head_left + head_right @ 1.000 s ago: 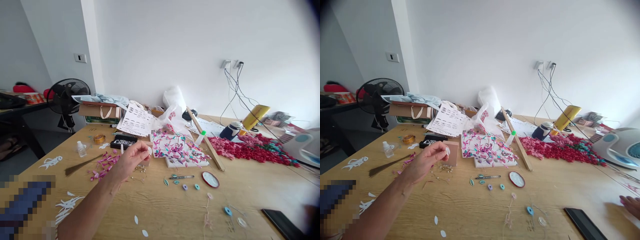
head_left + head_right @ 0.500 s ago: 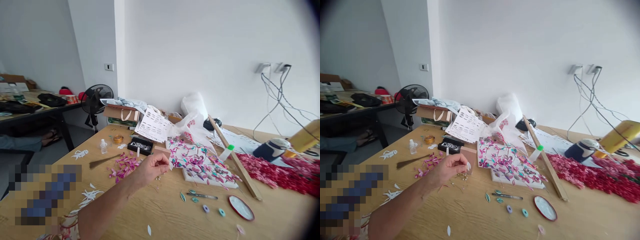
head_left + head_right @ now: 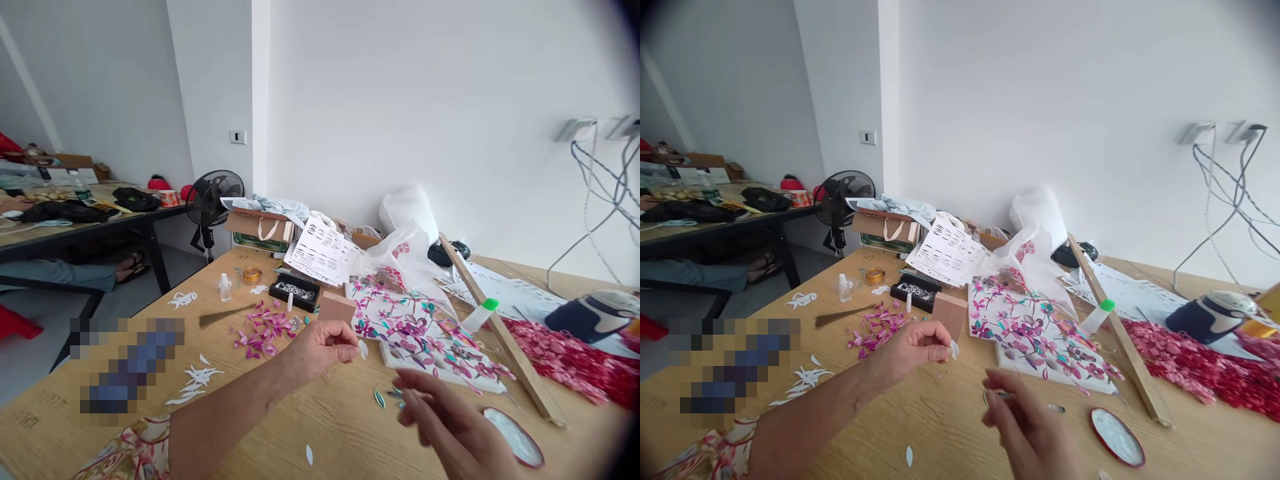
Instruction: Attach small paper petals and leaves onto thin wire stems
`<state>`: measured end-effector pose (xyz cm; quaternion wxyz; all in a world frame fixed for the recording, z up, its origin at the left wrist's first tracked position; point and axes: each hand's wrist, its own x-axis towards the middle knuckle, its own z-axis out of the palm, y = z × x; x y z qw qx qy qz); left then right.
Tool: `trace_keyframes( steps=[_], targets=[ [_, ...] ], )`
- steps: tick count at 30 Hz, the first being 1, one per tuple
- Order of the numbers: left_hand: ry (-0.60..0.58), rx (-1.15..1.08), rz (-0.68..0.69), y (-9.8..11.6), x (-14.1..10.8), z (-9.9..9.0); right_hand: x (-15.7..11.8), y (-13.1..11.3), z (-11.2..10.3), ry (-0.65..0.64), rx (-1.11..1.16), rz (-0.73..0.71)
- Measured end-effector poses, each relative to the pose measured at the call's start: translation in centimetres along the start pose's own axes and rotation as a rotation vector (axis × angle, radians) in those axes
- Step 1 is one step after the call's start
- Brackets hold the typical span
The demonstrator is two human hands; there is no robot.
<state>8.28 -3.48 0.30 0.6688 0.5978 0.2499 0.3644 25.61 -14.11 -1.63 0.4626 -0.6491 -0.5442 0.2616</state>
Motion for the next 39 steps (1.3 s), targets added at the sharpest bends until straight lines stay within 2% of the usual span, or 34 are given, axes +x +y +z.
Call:
trace_keyframes(
  steps=[2, 5, 8, 12, 16, 21, 25, 28, 34, 39],
  targets=[
    [0.013, 0.011, 0.026, -0.1, -0.3, -0.1, 1.8, -2.0, 2.2, -0.03, 0.128, 0.029],
    [0.018, 0.015, 0.054, -0.4, -0.5, -0.2, 3.1, -2.9, 4.2, -0.078, 0.292, 0.043],
    [0.013, 0.007, 0.074, -0.8, -0.6, -0.2, 3.4, -2.5, 5.0, -0.095, 0.391, 0.06],
    [-0.001, 0.074, 0.118, -1.1, -0.8, -0.3, 3.4, -2.2, 5.1, -0.103, 0.418, 0.057],
    [-0.017, 0.212, 0.129, -0.8, -1.1, -0.7, 3.3, -2.2, 4.9, -0.109, 0.286, 0.026],
    [-0.048, 0.319, 0.139, -0.4, -0.9, -1.1, 3.2, -2.3, 4.8, -0.098, -0.138, -0.103],
    [-0.024, 0.475, 0.128, -0.4, -0.4, -1.2, 3.4, -2.8, 4.6, -0.076, -0.322, -0.213],
    [-0.005, 0.5, 0.128, -0.4, -0.3, -1.2, 3.6, -3.1, 4.6, -0.059, -0.391, -0.257],
    [-0.021, 0.355, 0.11, -0.2, -0.2, -1.3, 3.8, -3.5, 4.7, -0.063, -0.405, -0.285],
    [-0.003, 0.258, 0.138, 0.0, 0.1, -2.2, 3.6, -3.1, 4.7, -0.081, -0.31, -0.174]
  ],
)
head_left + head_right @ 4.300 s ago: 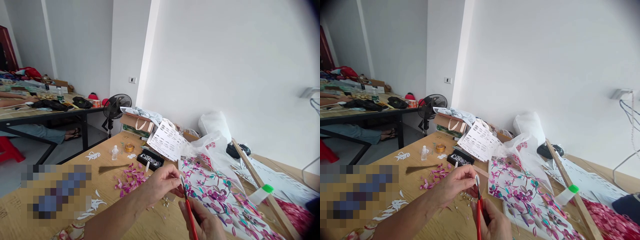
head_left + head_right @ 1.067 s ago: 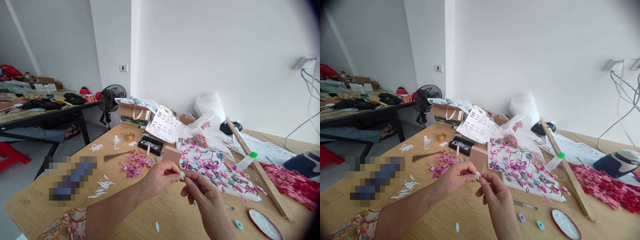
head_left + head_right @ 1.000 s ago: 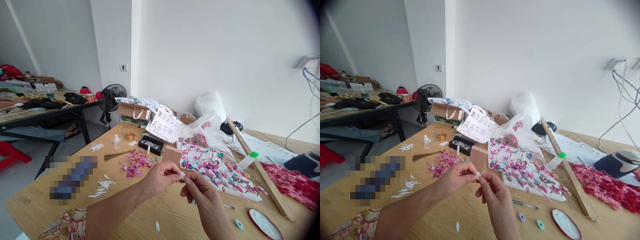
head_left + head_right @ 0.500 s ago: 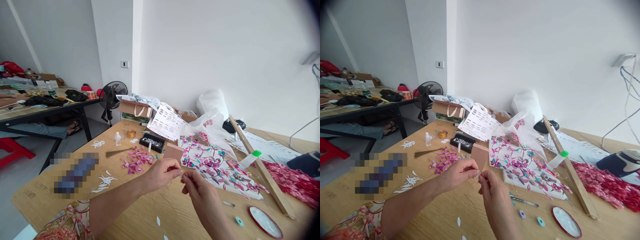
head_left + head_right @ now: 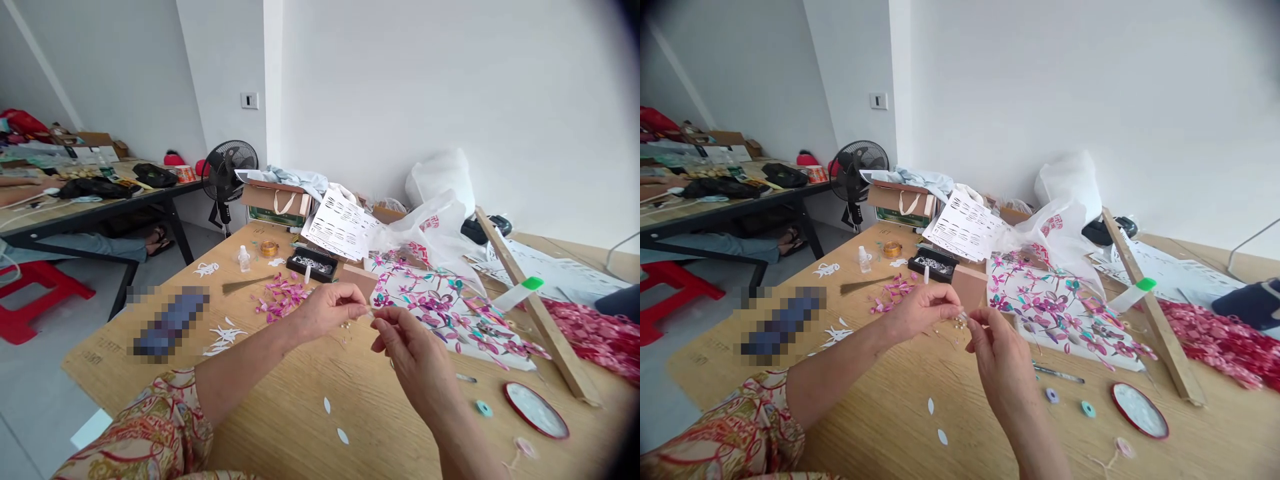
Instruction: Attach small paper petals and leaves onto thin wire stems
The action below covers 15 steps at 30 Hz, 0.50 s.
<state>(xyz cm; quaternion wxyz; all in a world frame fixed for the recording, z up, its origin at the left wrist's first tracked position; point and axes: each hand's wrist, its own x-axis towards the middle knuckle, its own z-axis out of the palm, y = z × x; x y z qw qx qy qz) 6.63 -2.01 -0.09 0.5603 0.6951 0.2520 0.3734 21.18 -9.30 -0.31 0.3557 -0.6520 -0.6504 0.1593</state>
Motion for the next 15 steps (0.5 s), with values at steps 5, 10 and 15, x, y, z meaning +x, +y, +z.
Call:
trace_keyframes(
  steps=[5, 10, 15],
  targets=[
    [0.081, -0.097, -0.022, 0.4, -0.1, -1.0, -1.6, 2.8, 1.8, -0.27, -0.083, 0.072],
    [0.05, -0.127, -0.109, 1.2, -0.3, -0.9, -3.5, 5.1, 3.9, -0.5, -0.348, 0.089],
    [0.035, -0.094, -0.118, 1.3, -0.2, -0.5, -3.7, 5.9, 4.3, -0.505, -0.399, 0.126]
  ],
)
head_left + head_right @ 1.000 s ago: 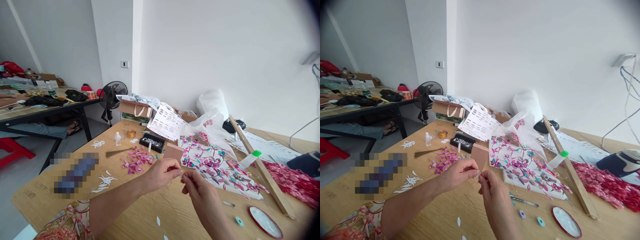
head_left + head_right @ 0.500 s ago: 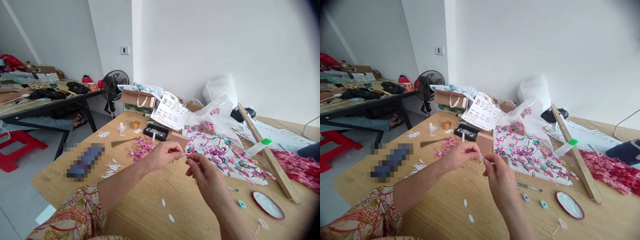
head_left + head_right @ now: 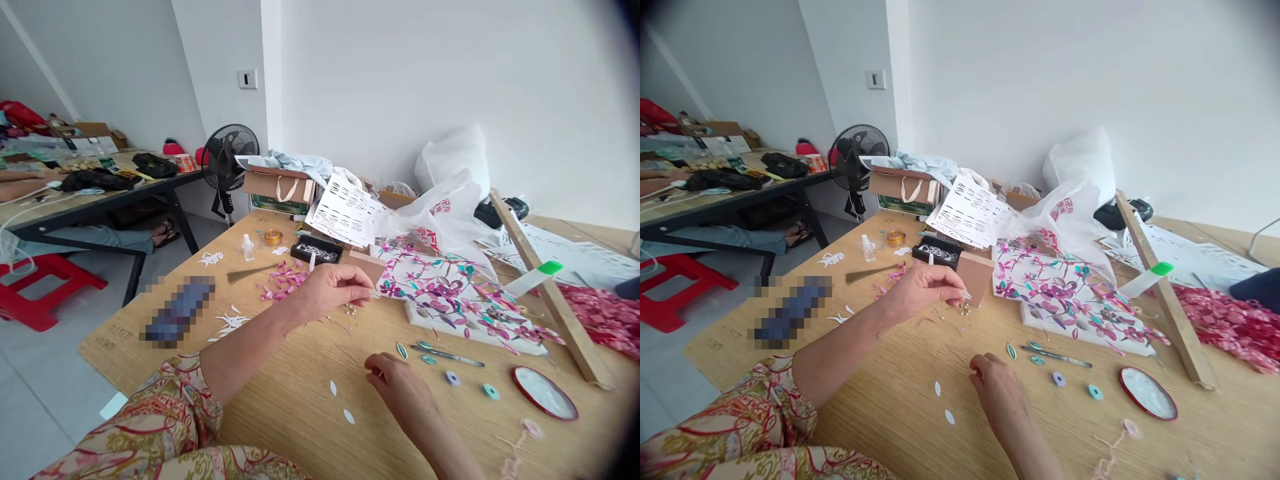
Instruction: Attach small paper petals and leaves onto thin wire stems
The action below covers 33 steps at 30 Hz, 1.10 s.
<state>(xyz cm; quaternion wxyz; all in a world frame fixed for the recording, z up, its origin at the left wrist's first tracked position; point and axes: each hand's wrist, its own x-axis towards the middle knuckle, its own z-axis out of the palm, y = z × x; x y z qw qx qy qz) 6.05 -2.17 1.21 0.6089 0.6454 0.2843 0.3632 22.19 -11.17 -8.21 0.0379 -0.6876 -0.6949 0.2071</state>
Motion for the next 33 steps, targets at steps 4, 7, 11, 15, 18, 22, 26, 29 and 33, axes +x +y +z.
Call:
trace_keyframes(
  steps=[4, 7, 11, 15, 18, 22, 26, 29, 33],
  targets=[
    [-0.011, 0.039, 0.026, 0.3, 0.0, 0.1, 1.0, -0.2, 0.1, 0.008, -0.039, 0.011],
    [-0.012, 0.022, 0.062, 0.7, -0.1, 0.2, 1.8, -0.7, 0.8, 0.012, -0.071, 0.01],
    [-0.018, 0.02, 0.096, 0.7, -0.2, 0.1, 2.4, -1.3, 1.8, 0.017, -0.111, 0.016],
    [-0.022, 0.02, 0.082, 0.0, 0.0, -0.1, 2.5, -1.4, 2.4, 0.017, -0.138, 0.03],
    [-0.028, 0.009, 0.053, -0.5, 0.2, -0.2, 2.6, -1.4, 2.6, 0.012, -0.15, 0.031],
    [-0.02, -0.026, 0.032, -0.8, 0.4, -0.3, 2.6, -1.3, 2.7, 0.003, -0.157, 0.027],
    [-0.004, -0.047, 0.043, -0.8, 0.4, -0.4, 2.5, -1.2, 2.3, 0.009, -0.144, 0.03],
    [-0.009, -0.03, 0.049, -0.6, 0.4, -0.5, 2.3, -1.0, 1.7, 0.022, -0.132, 0.017],
    [-0.009, -0.018, 0.044, -0.5, 0.4, -0.4, 2.6, -0.9, 0.9, 0.043, -0.14, -0.006]
  ],
)
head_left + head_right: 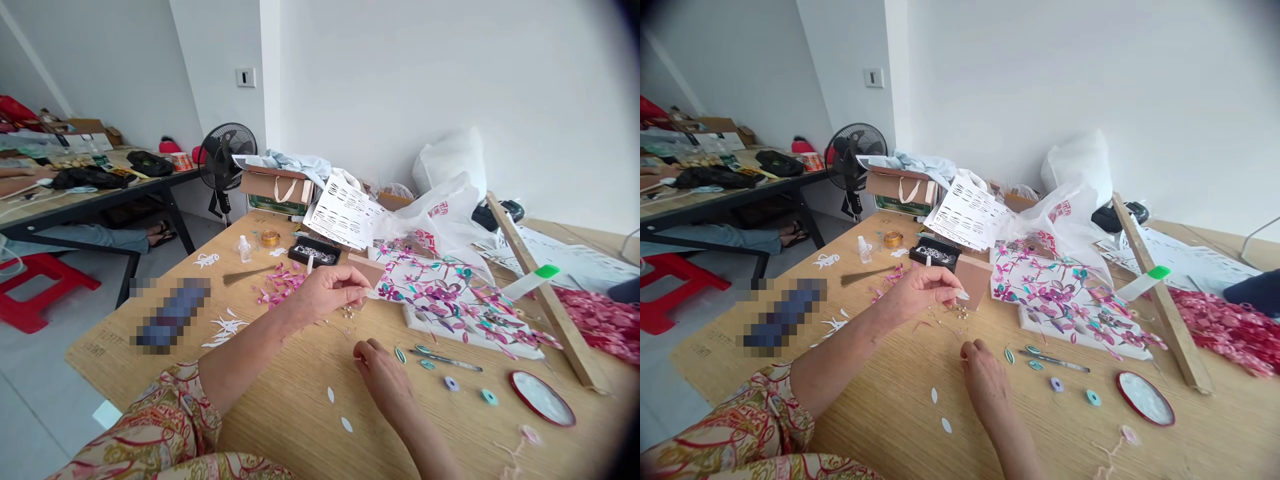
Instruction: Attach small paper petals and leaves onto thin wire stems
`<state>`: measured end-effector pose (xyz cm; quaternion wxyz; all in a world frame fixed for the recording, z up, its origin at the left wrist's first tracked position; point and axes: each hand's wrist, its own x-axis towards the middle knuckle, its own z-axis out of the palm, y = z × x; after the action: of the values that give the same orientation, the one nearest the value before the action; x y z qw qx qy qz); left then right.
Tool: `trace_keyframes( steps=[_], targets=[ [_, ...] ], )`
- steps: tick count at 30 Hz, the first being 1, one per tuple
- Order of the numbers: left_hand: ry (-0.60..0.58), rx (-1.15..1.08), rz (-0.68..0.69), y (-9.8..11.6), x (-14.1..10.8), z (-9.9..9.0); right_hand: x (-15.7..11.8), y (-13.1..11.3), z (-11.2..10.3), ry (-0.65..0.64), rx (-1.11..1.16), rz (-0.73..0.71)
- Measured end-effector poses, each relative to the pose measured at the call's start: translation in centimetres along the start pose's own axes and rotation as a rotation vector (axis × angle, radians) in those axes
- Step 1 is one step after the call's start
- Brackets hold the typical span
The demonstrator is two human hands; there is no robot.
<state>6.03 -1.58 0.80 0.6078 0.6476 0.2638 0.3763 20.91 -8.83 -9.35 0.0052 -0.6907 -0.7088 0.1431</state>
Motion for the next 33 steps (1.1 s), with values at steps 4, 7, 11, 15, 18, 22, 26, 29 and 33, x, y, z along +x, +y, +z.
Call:
trace_keyframes(
  steps=[4, 7, 11, 15, 18, 22, 26, 29, 33],
  targets=[
    [-0.026, 0.018, -0.001, 0.0, -0.1, 0.1, 0.7, 0.0, 0.0, -0.007, -0.03, -0.03],
    [-0.036, 0.021, -0.003, -0.1, -0.1, 0.0, 1.1, -0.1, 0.2, -0.021, -0.058, -0.05],
    [-0.034, 0.024, -0.01, -0.2, -0.2, -0.1, 1.1, -0.2, 0.6, -0.031, -0.082, -0.065],
    [-0.035, 0.01, -0.011, -0.1, -0.2, -0.1, 1.0, -0.1, 1.0, -0.039, -0.079, -0.067],
    [-0.021, -0.037, -0.021, 0.0, -0.1, -0.3, 1.0, 0.2, 0.7, -0.022, -0.053, -0.061],
    [-0.008, -0.08, -0.014, -0.1, 0.0, -0.6, 1.1, 0.7, -0.8, 0.035, -0.015, -0.049],
    [-0.001, -0.099, -0.018, -0.2, 0.0, -0.8, 0.9, 0.6, -2.0, 0.046, 0.007, -0.065],
    [0.006, -0.094, -0.016, -0.1, 0.0, -0.9, 0.5, 0.0, -1.6, 0.007, 0.008, -0.093],
    [0.004, -0.073, -0.014, 0.0, 0.0, -1.0, 0.0, -0.7, 0.2, -0.025, -0.047, -0.06]
  ],
)
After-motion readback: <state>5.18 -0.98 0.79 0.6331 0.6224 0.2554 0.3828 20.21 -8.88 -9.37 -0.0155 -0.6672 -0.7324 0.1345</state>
